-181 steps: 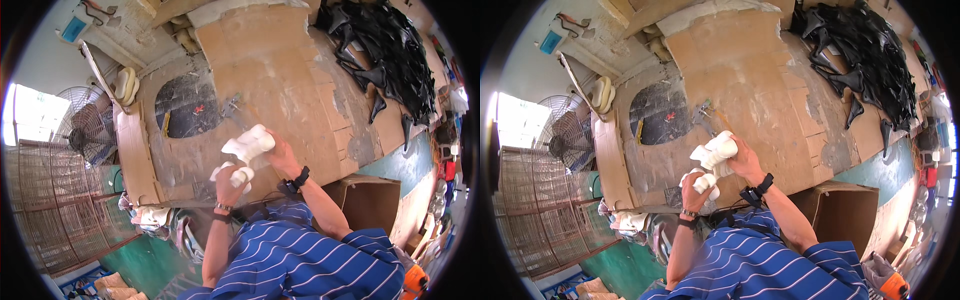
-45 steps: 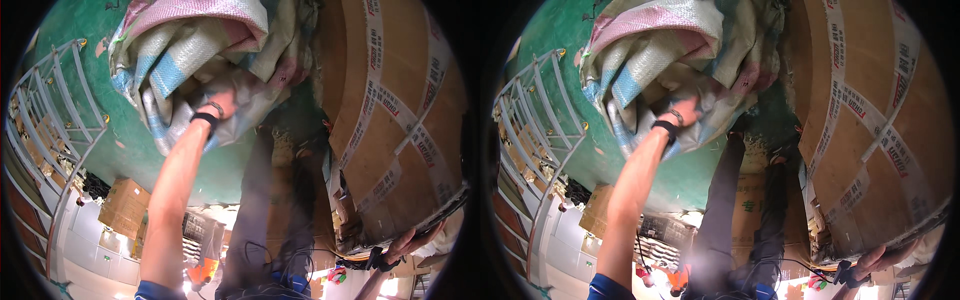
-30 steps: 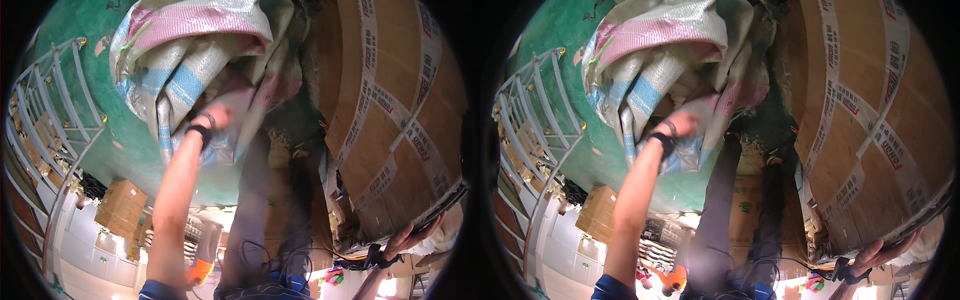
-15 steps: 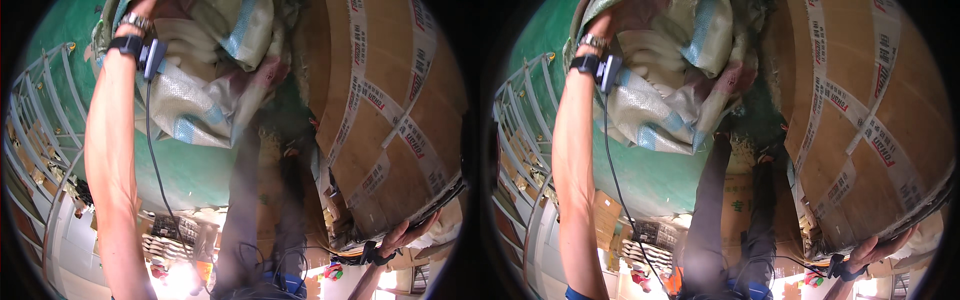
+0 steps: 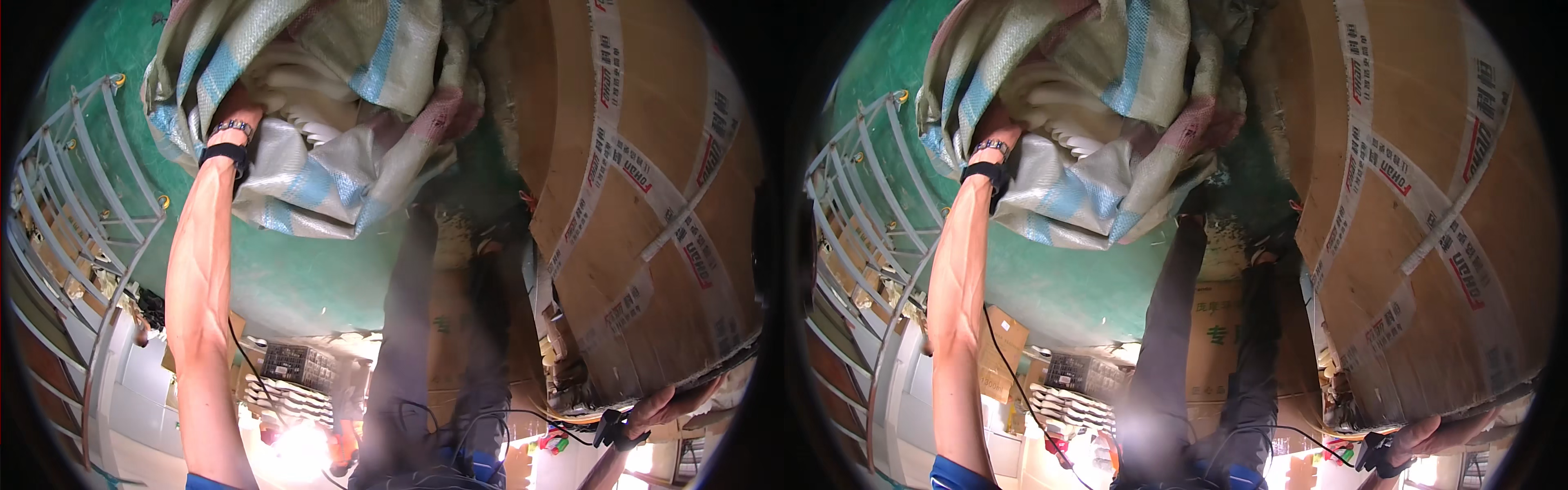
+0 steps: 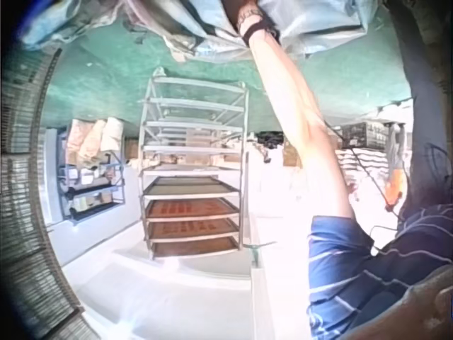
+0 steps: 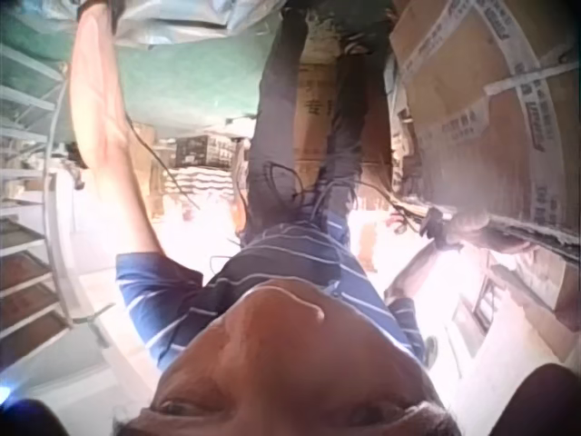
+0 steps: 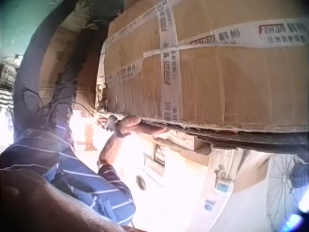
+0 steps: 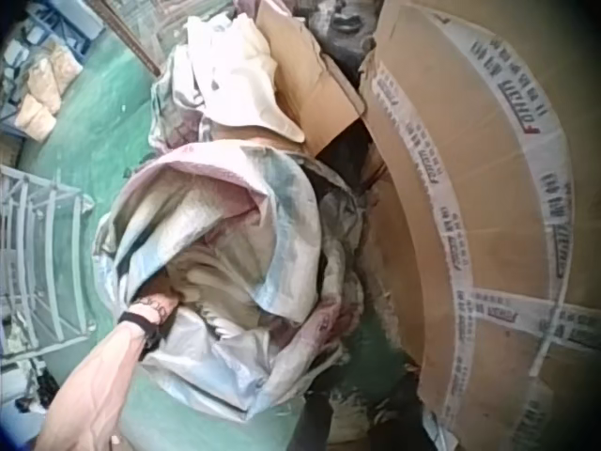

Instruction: The person retrieves white plastic parts from a large woven sack and places them on a cardboard surface. They then pick up the parts one by one, inspect them, and place them into a cardboard box. The person repeats this process, retrieving more parts from the sack and sorting them into the box.

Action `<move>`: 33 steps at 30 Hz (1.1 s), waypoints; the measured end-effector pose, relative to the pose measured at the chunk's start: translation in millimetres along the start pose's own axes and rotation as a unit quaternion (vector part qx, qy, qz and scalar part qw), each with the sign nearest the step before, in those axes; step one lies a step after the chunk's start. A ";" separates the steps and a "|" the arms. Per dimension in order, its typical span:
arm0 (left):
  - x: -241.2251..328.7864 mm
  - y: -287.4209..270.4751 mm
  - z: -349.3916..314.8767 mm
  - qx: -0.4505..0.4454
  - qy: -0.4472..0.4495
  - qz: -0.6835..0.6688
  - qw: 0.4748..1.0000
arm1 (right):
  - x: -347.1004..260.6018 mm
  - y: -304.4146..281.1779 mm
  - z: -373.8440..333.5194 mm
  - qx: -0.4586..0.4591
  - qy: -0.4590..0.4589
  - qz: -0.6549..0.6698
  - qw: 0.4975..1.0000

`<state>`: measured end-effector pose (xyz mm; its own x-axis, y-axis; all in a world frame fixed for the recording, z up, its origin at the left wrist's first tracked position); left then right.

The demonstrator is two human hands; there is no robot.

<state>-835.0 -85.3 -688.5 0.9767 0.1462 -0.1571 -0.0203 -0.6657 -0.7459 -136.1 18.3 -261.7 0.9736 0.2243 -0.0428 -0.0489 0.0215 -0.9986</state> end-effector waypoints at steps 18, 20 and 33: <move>0.0 -17.3 -51.8 -0.146 -0.073 0.001 0.987 | 24.9 -4.9 -7.2 0.031 -0.012 -0.047 0.998; 24.5 6.4 -75.4 -0.103 -0.005 -0.002 0.995 | 11.6 -2.0 -2.0 0.020 -0.016 -0.032 0.999; 176.0 159.3 -227.3 -0.203 0.047 -0.288 0.935 | -11.5 -4.4 12.9 0.033 -0.055 -0.015 0.998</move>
Point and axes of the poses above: each hand's wrist, its own z-axis towards the middle knuckle, its own y-axis out of the palm, x = y × z, the point moved 2 cm from there along z, towards the middle knuckle, and after that the axes turned 8 degrees about y, right-handed, at the moved point
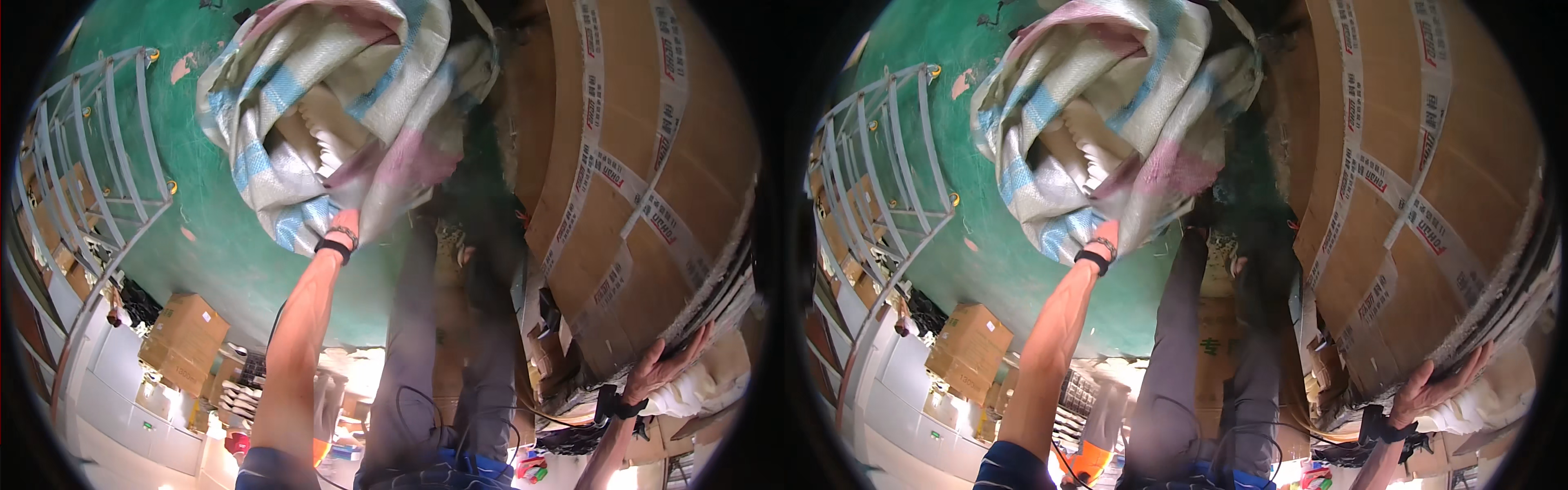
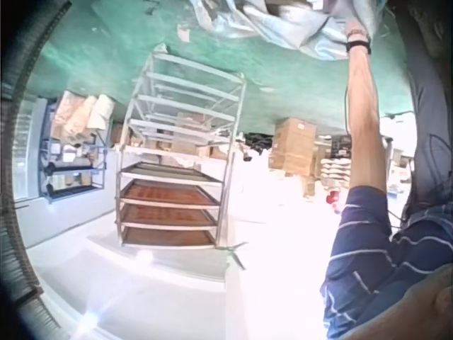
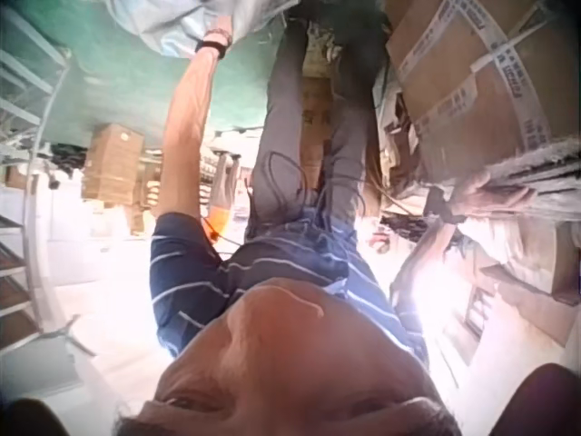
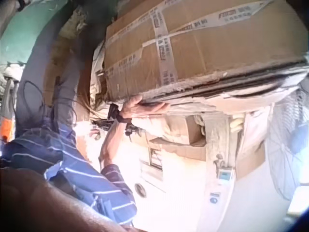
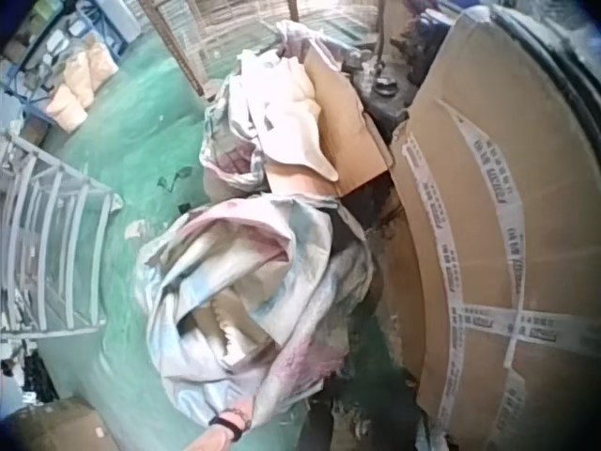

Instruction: The person retrieves white plastic parts from a large woven sack and places them on a cardboard surface. They then pick up the parts one by one, inspect them, and place them into a cardboard box. The person repeats this process, retrieving more parts from the sack and sorting them into the box.

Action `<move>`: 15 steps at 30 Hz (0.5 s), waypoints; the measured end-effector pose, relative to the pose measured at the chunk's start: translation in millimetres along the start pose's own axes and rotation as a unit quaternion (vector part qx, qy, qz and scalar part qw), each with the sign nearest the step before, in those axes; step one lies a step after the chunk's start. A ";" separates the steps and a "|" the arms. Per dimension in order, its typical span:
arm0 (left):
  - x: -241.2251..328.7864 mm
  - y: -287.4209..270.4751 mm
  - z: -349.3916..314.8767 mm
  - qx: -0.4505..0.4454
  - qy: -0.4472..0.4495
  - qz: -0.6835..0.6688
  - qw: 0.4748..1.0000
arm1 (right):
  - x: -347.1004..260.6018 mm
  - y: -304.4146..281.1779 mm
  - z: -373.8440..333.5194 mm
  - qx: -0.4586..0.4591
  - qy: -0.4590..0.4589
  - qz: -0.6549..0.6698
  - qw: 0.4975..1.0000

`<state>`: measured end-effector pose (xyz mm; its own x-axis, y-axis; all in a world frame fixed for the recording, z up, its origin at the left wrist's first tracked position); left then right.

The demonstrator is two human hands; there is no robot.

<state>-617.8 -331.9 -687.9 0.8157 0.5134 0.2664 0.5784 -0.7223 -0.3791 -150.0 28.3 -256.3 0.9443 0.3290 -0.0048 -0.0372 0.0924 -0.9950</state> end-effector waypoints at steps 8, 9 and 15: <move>45.2 26.6 -119.0 0.056 0.168 -0.008 0.984 | -2.5 -7.6 -6.1 -0.004 0.008 0.007 1.000; 50.7 25.6 -132.1 0.045 0.171 -0.015 0.984 | -2.1 -8.9 -5.4 -0.009 0.007 0.005 1.000; 82.7 15.2 -186.4 0.012 0.185 -0.055 0.981 | -50.2 -42.7 13.9 -0.046 0.057 -0.044 0.996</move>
<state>-541.1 -386.8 -506.5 0.6955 0.3811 0.6091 0.6670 -0.6579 -0.3499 -200.3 20.8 -212.2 0.9737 0.2142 0.0778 0.0737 0.0273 -0.9969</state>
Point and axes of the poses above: each hand's wrist, its own z-axis towards the middle knuckle, its own y-axis out of the palm, x = y × z, the point moved 2 cm from there along z, towards the middle knuckle, and after that the axes turned 8 degrees about y, right-handed, at the moved point
